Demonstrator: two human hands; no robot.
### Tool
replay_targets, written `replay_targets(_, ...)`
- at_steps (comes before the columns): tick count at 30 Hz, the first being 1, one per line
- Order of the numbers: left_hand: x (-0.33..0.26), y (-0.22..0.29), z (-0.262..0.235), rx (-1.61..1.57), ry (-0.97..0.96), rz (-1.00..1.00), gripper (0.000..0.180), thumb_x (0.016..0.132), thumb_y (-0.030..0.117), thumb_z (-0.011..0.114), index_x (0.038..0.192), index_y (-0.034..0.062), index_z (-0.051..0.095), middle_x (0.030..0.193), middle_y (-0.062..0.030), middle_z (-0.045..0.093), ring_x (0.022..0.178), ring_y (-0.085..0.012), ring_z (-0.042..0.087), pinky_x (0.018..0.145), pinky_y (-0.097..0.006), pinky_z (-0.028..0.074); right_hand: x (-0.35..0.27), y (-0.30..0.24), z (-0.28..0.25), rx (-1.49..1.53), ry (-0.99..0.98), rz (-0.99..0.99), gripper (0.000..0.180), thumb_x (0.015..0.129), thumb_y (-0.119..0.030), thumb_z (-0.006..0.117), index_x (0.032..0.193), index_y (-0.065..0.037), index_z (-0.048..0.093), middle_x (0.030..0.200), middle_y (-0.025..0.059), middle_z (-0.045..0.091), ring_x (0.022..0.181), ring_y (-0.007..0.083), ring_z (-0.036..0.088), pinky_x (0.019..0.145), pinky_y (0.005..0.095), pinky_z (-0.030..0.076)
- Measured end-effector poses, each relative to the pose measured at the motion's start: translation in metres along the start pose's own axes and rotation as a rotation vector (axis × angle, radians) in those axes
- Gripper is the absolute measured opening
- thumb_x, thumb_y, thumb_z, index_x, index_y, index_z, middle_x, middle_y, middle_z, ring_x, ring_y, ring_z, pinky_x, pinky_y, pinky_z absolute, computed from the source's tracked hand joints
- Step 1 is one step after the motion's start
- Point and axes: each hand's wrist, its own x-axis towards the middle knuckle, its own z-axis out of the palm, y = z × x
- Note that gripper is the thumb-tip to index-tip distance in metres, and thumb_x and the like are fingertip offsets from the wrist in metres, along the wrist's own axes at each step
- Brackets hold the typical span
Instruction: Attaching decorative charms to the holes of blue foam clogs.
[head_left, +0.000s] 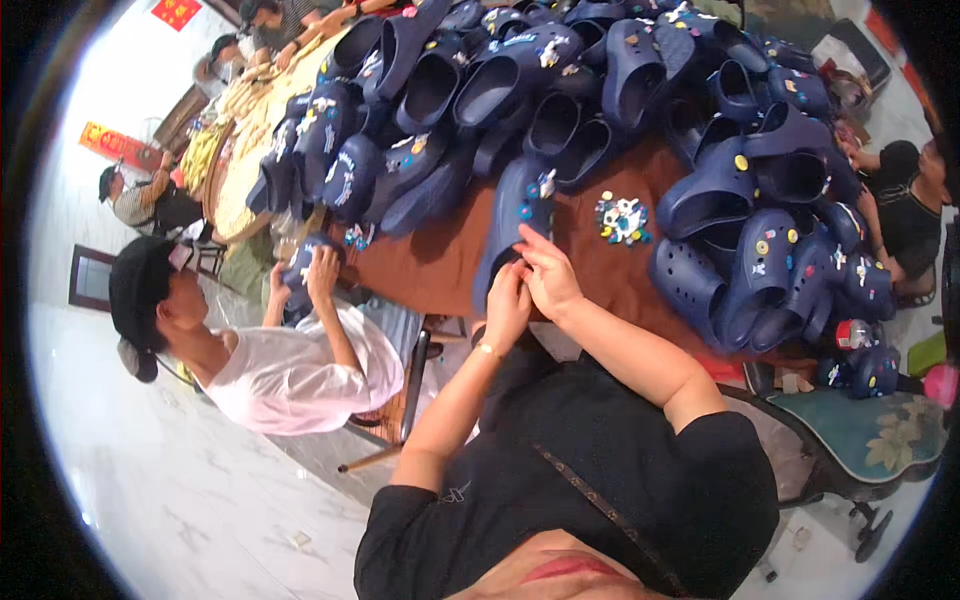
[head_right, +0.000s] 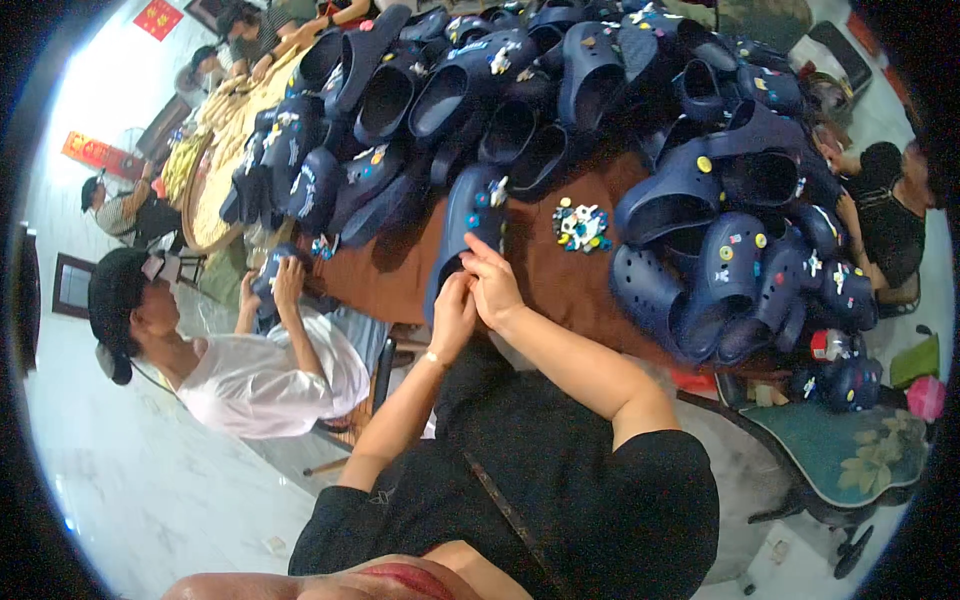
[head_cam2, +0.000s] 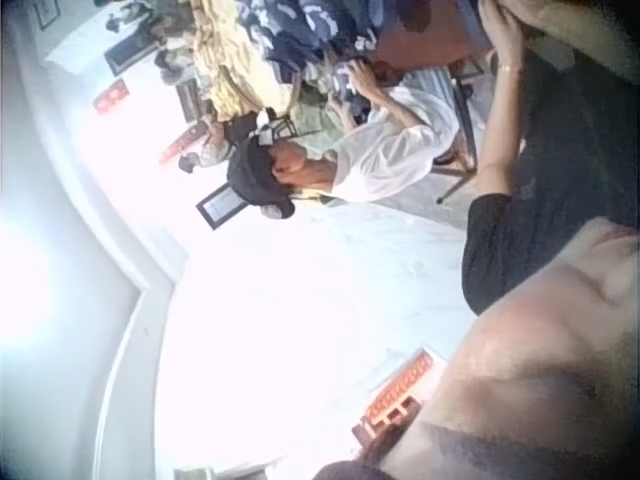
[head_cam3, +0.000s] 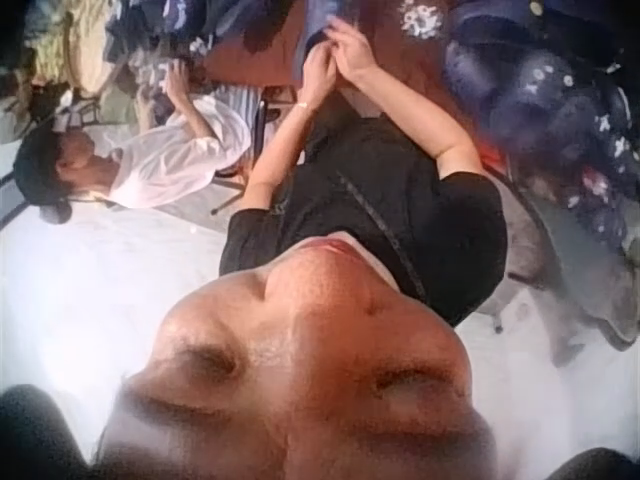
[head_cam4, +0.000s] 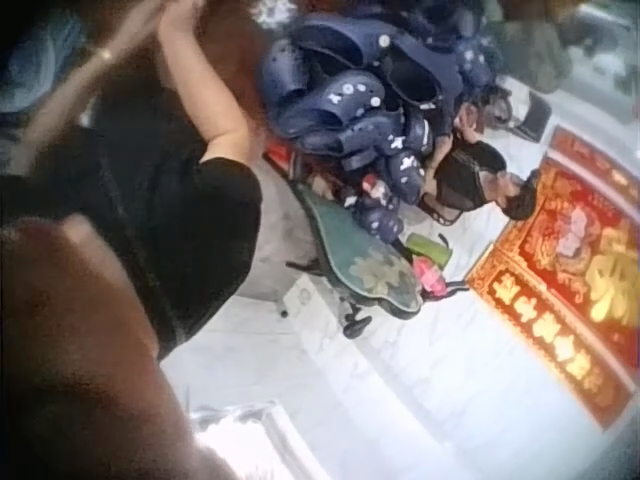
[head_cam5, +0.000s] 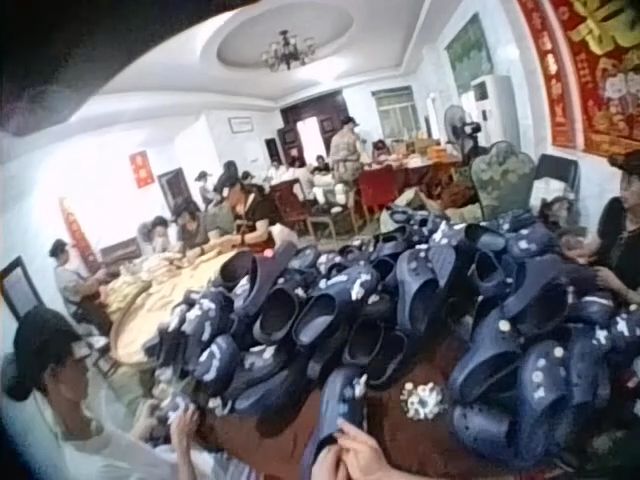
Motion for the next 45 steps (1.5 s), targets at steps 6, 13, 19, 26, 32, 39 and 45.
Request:
replay_targets(6, -0.004, -0.067, 0.016, 0.29, -0.133, 0.052, 0.019, 0.073, 0.016, 0.056, 0.087, 0.0021, 0.057, 0.084, -0.0181, 0.058, 0.086, -0.0354, 0.054, 0.073, -0.042, 0.043, 0.013, 0.026, -0.036, -0.519, -0.145, 0.159, 0.029, 0.08, -0.01, 0.057, 0.108, -0.002, 0.057, 0.098, 0.0058, 0.061, 0.079, 0.0109, 0.058, 0.062, 0.0231, 0.046)
replay_targets(13, 0.017, -0.079, 0.022, 0.577, -0.265, 0.15, 0.009, 0.072, 0.01, 0.051, 0.077, 0.0044, 0.055, 0.085, -0.0141, 0.058, 0.085, -0.0308, 0.055, 0.087, -0.046, 0.038, 0.052, -0.008, -0.061, -0.962, 0.226, 0.186, 0.038, 0.077, -0.038, 0.064, 0.087, -0.004, 0.051, 0.071, 0.0013, 0.054, 0.056, 0.0097, 0.054, 0.044, 0.0231, 0.043)
replay_targets(19, 0.012, -0.085, 0.025, 0.527, -0.342, 0.095, 0.013, 0.07, 0.012, 0.053, 0.078, 0.003, 0.058, 0.091, -0.0173, 0.056, 0.095, -0.032, 0.052, 0.097, -0.047, 0.031, 0.082, 0.003, -0.057, -1.299, 0.062, 0.184, 0.054, 0.075, -0.048, 0.062, 0.048, -0.005, 0.044, 0.041, 0.0058, 0.044, 0.03, 0.0157, 0.045, 0.03, 0.029, 0.034)
replay_targets(26, 0.002, -0.09, 0.026, 0.497, -0.238, 0.198, 0.013, 0.072, 0.012, 0.05, 0.077, 0.0035, 0.059, 0.096, -0.0174, 0.055, 0.103, -0.0308, 0.047, 0.097, -0.045, 0.03, 0.072, 0.028, -0.066, -1.336, 0.176, -0.028, 0.037, 0.086, -0.032, 0.051, 0.073, 0.002, 0.047, 0.052, 0.0116, 0.054, 0.037, 0.0186, 0.052, 0.034, 0.0318, 0.041)
replay_targets(32, 0.012, -0.087, 0.024, 0.566, -0.289, 0.107, 0.019, 0.074, 0.014, 0.05, 0.085, 0.0032, 0.059, 0.088, -0.0167, 0.057, 0.09, -0.032, 0.053, 0.091, -0.046, 0.035, 0.085, 0.037, -0.094, -0.944, 0.139, -0.017, 0.018, 0.09, -0.02, 0.04, 0.086, -0.004, 0.046, 0.068, 0.0075, 0.052, 0.049, 0.0163, 0.052, 0.042, 0.029, 0.045)
replay_targets(39, 0.017, -0.092, 0.025, 0.556, -0.221, 0.185, 0.017, 0.074, 0.013, 0.05, 0.084, 0.003, 0.058, 0.089, -0.0168, 0.056, 0.09, -0.033, 0.052, 0.09, -0.046, 0.036, 0.102, 0.02, -0.086, -0.611, 0.267, 0.096, 0.037, 0.084, -0.039, 0.047, 0.087, -0.002, 0.047, 0.071, 0.0096, 0.053, 0.054, 0.0186, 0.056, 0.043, 0.0293, 0.049)
replay_targets(45, 0.006, -0.081, 0.028, 0.549, -0.448, 0.01, 0.02, 0.074, 0.018, 0.051, 0.086, 0.0028, 0.058, 0.095, -0.0197, 0.054, 0.096, -0.0342, 0.05, 0.091, -0.047, 0.035, 0.115, -0.006, -0.056, -1.512, 0.182, 0.121, 0.054, 0.072, -0.043, 0.066, 0.081, 0.008, 0.051, 0.057, 0.0136, 0.057, 0.041, 0.0195, 0.055, 0.035, 0.0307, 0.044)
